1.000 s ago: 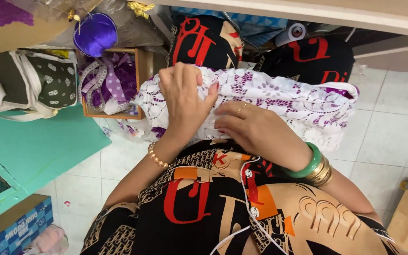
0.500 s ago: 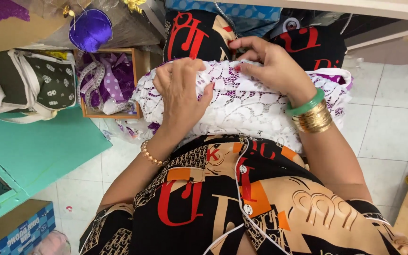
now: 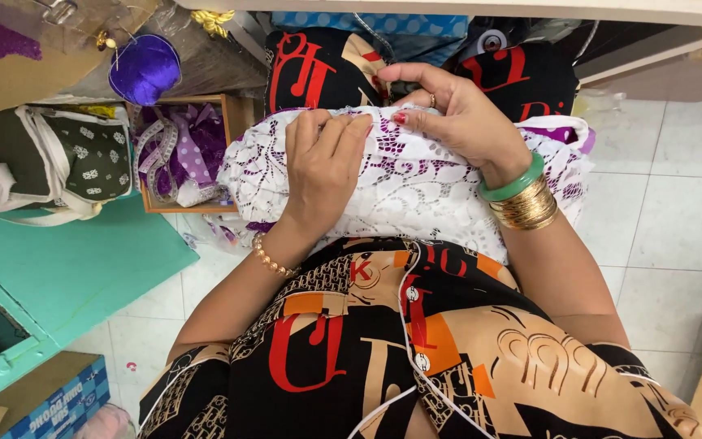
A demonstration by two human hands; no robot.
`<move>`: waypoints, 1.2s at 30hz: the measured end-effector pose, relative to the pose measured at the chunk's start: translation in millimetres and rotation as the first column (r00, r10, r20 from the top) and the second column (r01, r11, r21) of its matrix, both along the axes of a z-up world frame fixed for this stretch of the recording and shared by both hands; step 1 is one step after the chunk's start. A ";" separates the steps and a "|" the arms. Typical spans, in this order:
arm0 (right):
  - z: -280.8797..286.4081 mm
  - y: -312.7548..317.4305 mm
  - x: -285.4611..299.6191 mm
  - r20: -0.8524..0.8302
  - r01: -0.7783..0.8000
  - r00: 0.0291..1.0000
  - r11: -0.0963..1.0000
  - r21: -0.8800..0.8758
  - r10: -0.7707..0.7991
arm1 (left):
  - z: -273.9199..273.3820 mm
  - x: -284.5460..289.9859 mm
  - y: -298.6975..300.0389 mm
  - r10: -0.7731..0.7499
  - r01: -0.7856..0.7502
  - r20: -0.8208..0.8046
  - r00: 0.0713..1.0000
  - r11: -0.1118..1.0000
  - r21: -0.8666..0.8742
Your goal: Sewing white lace onto purple polka-dot fabric using a sewing machine at a workstation.
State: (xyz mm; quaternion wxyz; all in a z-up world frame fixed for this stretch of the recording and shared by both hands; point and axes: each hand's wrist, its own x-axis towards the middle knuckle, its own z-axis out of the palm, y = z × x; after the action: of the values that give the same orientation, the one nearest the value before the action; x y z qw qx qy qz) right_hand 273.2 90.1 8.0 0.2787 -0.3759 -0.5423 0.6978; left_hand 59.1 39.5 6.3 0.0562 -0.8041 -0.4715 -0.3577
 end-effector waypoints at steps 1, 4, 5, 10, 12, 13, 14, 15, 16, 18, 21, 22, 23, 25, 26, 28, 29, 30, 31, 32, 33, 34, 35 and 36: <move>0.8 -0.3 -0.9 -0.002 0.002 1.000 1.000 -0.001 -0.002 | 0.4 -0.1 0.3 -0.002 0.002 -0.002 1.000 1.000 -0.001; 4.1 -1.8 -2.6 0.016 0.022 1.000 1.000 0.021 -0.022 | 3.2 0.3 1.3 -0.017 0.018 -0.046 0.999 1.000 0.022; 5.6 -2.6 -2.8 0.009 0.024 1.000 0.999 0.033 -0.024 | 5.5 0.5 1.8 -0.029 0.032 -0.071 0.997 0.999 0.037; 8.8 -4.5 -5.4 0.035 0.036 0.999 0.993 0.111 -0.040 | 9.2 -1.9 3.9 -0.058 0.068 -0.177 0.982 0.996 0.053; 8.3 -4.8 -5.7 0.074 0.057 0.995 0.990 0.130 -0.067 | 11.0 -3.0 5.5 -0.138 0.149 -0.210 0.968 0.988 0.037; 10.8 -4.7 -5.8 0.073 0.060 0.995 0.990 0.130 -0.070 | 11.5 -3.2 6.5 -0.140 0.152 -0.211 0.967 0.988 0.037; 12.9 -4.9 -6.1 0.094 0.055 0.993 0.990 0.134 -0.068 | 11.8 -3.8 7.4 -0.141 0.158 -0.261 0.955 0.986 0.048; 15.0 -5.0 -6.6 0.116 0.050 0.991 0.989 0.137 -0.066 | 11.9 -4.4 8.4 -0.140 0.166 -0.310 0.940 0.984 0.059; 14.2 -5.2 -6.4 0.115 0.053 0.991 0.989 0.136 -0.069 | 12.2 -3.5 9.5 -0.143 0.169 -0.311 0.940 0.984 0.059; 13.0 -4.9 -6.6 0.077 0.052 0.995 0.994 0.096 -0.059 | 13.0 -2.2 12.1 -0.148 0.179 -0.325 0.934 0.982 0.067; 11.7 -4.3 -2.4 0.018 0.034 0.999 0.988 0.151 -0.037 | 0.4 -0.2 15.0 -0.116 0.127 -0.161 0.980 0.990 0.060; 10.6 -3.5 -1.5 0.018 0.037 0.999 0.988 0.153 -0.041 | -2.3 -1.0 15.4 -0.119 0.130 -0.162 0.980 0.990 0.062; 9.6 -2.7 -0.6 0.010 0.029 0.999 0.991 0.133 -0.031 | -4.9 -1.7 15.8 -0.092 0.092 -0.014 0.996 0.996 -0.016; 10.8 -2.2 0.9 0.000 0.024 1.000 0.993 0.113 -0.024 | -5.8 -1.9 15.6 -0.054 0.067 0.129 0.990 0.993 -0.100; 12.6 -1.9 1.1 0.048 0.015 0.999 0.996 0.088 -0.019 | -4.6 -1.5 15.2 -0.012 0.035 0.194 0.981 0.993 -0.115; 13.3 -1.9 1.6 0.095 0.005 0.995 0.998 0.063 -0.011 | -2.8 -1.1 14.1 0.031 0.003 0.256 0.966 0.991 -0.132; 12.3 -2.2 1.9 0.096 0.000 0.995 0.997 0.080 -0.008 | -2.0 -0.9 13.5 0.077 -0.016 0.312 0.947 0.981 -0.196; 11.5 -1.5 2.0 0.098 -0.006 0.995 0.995 0.099 -0.004 | -1.2 -0.9 13.8 0.126 -0.031 0.363 0.923 0.966 -0.258; 8.5 -1.6 3.2 0.097 -0.008 0.995 0.995 0.100 -0.002 | -7.4 -5.1 17.7 0.128 -0.033 0.364 0.923 0.966 -0.257; 5.6 -1.9 4.1 0.054 -0.019 0.998 0.996 0.087 0.015 | -13.4 -9.6 21.3 0.181 -0.019 0.488 0.854 0.947 -0.319; 2.7 -2.2 5.0 0.011 -0.031 0.999 0.997 0.075 0.030 | -19.3 -14.1 24.8 0.240 0.006 0.598 0.765 0.926 -0.378; 4.6 -2.1 5.5 0.011 -0.034 0.999 0.996 0.077 0.033 | -12.5 -17.9 25.8 0.241 0.003 0.598 0.765 0.927 -0.376; 6.3 -1.9 6.0 0.047 -0.059 0.997 0.993 0.102 0.055 | -5.7 -21.7 26.8 0.234 0.012 0.589 0.774 0.924 -0.382; 7.9 -2.2 6.3 0.084 -0.085 0.994 0.989 0.125 0.074 | 1.0 -25.7 27.3 0.227 0.021 0.580 0.783 0.921 -0.389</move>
State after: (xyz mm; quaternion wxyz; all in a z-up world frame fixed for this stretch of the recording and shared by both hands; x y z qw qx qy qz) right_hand 279.5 87.9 15.9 0.2527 -0.3623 -0.6113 0.6567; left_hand 33.3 66.8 7.3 -0.2347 -0.6116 -0.5674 -0.4989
